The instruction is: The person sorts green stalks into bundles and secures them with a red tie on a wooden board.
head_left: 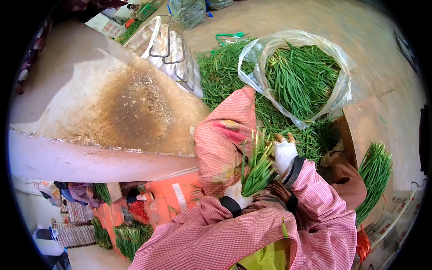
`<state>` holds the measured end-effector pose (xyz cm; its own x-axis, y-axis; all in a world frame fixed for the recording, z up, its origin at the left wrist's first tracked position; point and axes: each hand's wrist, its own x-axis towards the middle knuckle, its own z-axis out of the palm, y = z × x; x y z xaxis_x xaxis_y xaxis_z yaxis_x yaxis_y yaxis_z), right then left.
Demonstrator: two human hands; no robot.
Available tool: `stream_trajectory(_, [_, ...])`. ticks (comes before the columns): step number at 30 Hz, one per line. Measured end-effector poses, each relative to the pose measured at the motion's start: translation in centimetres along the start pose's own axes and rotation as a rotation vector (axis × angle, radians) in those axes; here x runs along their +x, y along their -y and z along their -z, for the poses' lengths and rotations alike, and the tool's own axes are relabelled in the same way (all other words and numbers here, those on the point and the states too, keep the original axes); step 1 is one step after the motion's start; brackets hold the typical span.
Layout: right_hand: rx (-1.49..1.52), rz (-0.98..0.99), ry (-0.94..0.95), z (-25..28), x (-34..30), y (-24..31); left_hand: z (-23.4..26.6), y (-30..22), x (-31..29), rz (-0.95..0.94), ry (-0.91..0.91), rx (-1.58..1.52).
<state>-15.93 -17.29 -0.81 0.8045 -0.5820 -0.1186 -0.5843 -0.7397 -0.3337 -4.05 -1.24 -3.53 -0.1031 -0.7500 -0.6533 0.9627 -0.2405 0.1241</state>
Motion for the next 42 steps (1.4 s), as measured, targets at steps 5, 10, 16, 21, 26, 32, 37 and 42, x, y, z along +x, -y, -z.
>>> stream_trajectory(5, [0.195, -0.409, -0.68, -0.2, 0.7, -10.1, 4.5, -0.9, 1.1, -0.089, 0.127, 0.506])
stream_trajectory(10, [1.032, -0.4, -0.459, -2.9, -4.9, -18.7, -0.1, -4.4, -0.5, 0.114, 0.666, 0.821])
stream_trajectory(16, [1.62, 0.075, -0.308, 2.9, 0.1, -9.1, -0.3, -4.1, 0.5, 0.314, 0.74, 0.556])
stream_trajectory(21, [1.774, -0.076, -0.546, 0.5, 0.0, -6.2, -0.5, -4.2, -0.3, 0.236, 0.663, 0.649])
stream_trajectory(26, [2.057, -0.027, -0.244, -4.7, -7.1, -5.0, -1.6, -3.6, 0.0, 0.114, 0.65, 0.679])
stream_trajectory(32, [2.555, -0.091, -0.339, 0.4, -3.5, 0.9, 1.3, -1.4, 0.7, 0.11, 0.589, 0.882])
stream_trajectory(37, [1.813, -0.425, -0.726, -1.0, 0.6, -5.0, 1.4, -0.8, 0.6, 0.039, 0.56, 0.844])
stream_trajectory(42, [0.828, -0.667, -0.653, -5.7, 0.2, -14.9, 2.7, -1.6, 0.4, 0.077, 0.615, 0.874])
